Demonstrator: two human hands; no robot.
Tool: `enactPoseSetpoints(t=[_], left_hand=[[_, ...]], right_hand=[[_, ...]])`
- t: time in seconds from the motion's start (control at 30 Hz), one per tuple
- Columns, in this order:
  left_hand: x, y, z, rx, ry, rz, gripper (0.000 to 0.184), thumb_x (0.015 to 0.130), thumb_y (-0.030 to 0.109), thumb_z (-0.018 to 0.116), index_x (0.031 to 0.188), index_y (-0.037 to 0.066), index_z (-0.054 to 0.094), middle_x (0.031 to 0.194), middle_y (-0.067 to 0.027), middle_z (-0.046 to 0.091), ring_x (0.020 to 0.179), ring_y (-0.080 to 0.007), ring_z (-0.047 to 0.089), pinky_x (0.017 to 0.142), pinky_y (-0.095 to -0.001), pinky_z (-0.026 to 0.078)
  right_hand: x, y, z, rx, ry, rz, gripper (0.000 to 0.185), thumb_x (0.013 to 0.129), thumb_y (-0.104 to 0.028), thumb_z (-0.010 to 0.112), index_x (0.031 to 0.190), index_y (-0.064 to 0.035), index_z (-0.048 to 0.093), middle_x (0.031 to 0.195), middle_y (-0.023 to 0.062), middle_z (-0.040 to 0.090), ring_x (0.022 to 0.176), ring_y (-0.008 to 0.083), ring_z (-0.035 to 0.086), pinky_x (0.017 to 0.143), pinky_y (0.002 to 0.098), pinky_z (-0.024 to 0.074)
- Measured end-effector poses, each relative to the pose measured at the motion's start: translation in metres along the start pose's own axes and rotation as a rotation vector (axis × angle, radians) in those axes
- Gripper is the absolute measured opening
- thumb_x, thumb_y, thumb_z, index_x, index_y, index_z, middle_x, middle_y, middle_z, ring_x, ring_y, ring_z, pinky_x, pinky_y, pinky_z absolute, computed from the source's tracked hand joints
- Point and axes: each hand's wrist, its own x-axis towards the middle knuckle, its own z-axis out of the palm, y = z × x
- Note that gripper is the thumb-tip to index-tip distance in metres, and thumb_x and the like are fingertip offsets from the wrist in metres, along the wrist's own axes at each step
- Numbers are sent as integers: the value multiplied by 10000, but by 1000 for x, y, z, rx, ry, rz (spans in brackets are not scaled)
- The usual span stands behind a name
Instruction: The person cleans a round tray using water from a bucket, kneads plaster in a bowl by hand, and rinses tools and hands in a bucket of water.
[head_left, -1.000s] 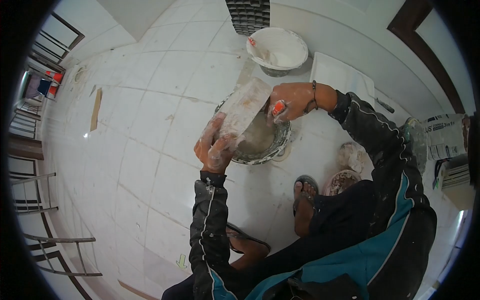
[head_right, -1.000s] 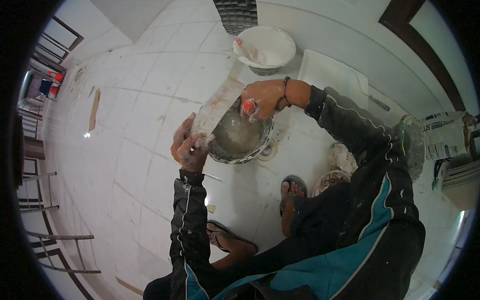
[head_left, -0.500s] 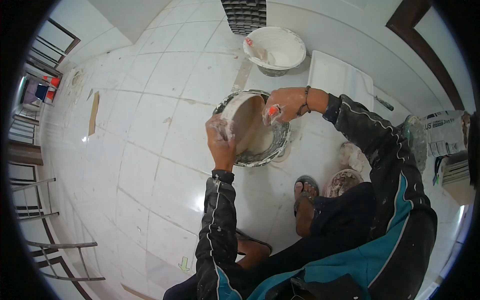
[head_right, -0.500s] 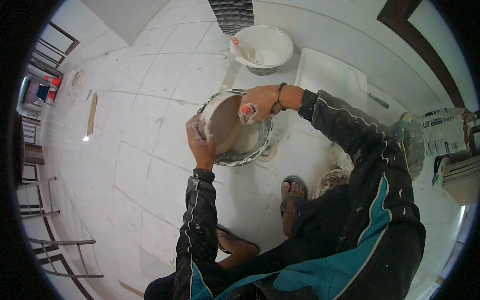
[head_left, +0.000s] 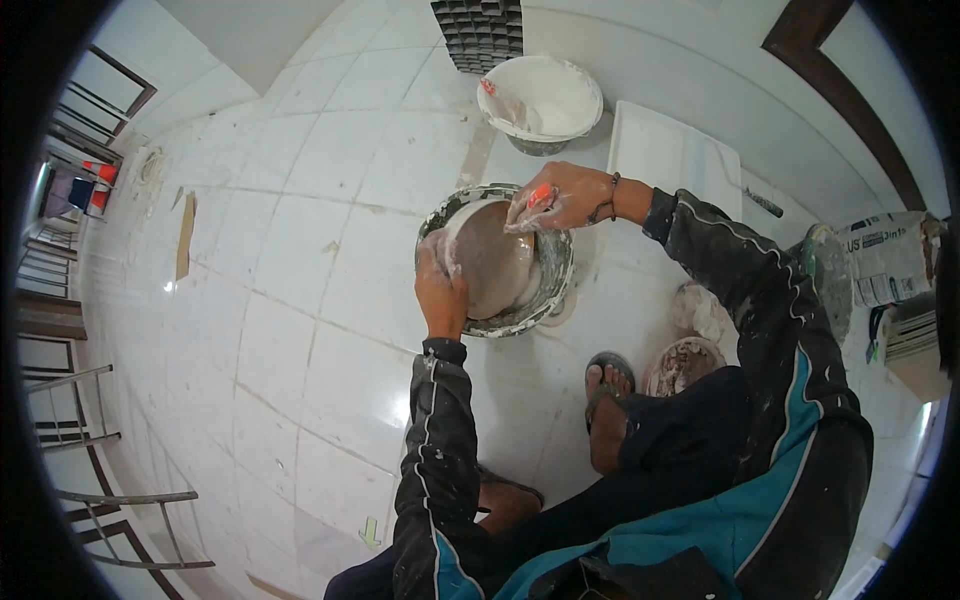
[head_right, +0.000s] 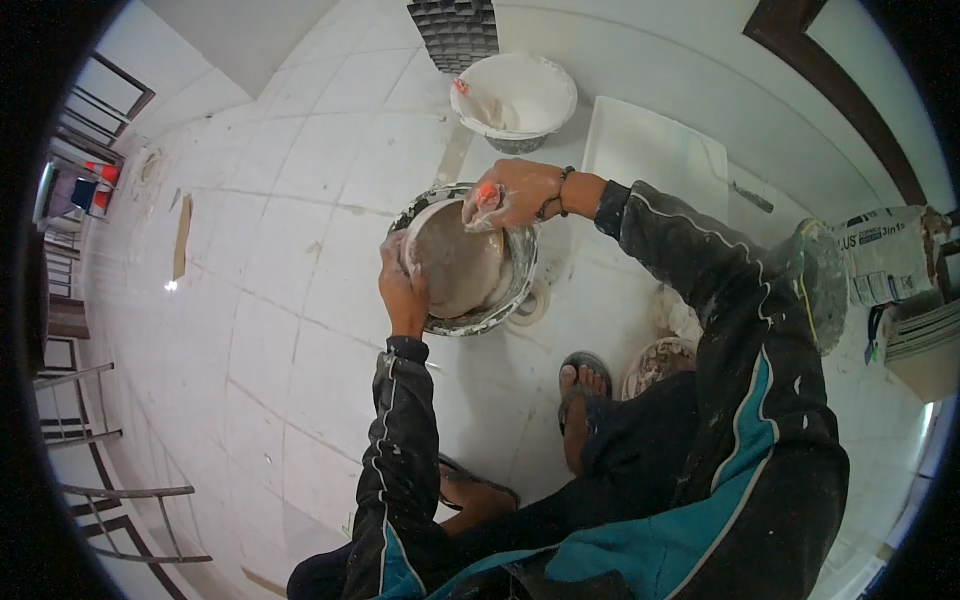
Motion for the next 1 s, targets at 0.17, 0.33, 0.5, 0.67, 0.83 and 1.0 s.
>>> enactPoseSetpoints(t=[0.17,0.33,0.5,0.67,0.83,1.0], left_hand=[[-1,16,-10,-414,384,-274,243,964,153,499,1145,-6,529,929,-117,658,826,-166,623,751,-304,491],[10,34,-30,-575,516,-317,252,970,182,516,1143,-1,520,898,-91,638,796,-118,586,716,-251,469],[11,37,-43,-556,619,-404,310,983,274,506,1161,28,444,1020,-156,601,911,-179,575,787,-296,472],[9,33,-45,-522,626,-370,293,983,254,506,1168,49,407,971,-137,591,874,-169,562,767,-284,463],[-1,26,-39,-586,548,-350,290,991,248,485,1175,46,391,940,-123,573,906,-165,556,788,-286,453],[-1,31,-24,-445,707,-167,317,1005,262,427,1174,-5,404,1038,-126,499,919,-168,502,831,-315,439]], right_hand=[[3,6,9,-109,219,-185,265,804,-219,627,1050,-138,684,957,92,691,809,301,643,711,360,519],[3,11,29,-321,420,-389,344,799,-220,625,1139,-183,650,1120,79,656,880,294,646,720,360,526],[-8,2,59,-161,271,-468,323,792,-185,616,1115,-169,617,1080,56,649,850,273,641,682,387,515],[-17,-3,55,-227,68,-478,275,791,-200,599,1063,-163,615,968,50,640,815,274,636,652,407,502],[7,-1,37,-357,492,-549,279,795,-206,600,1066,-146,619,917,83,639,778,283,629,635,397,497],[0,-1,35,-391,430,-277,318,792,-167,602,1109,-141,613,1027,74,658,787,271,644,645,387,506]])
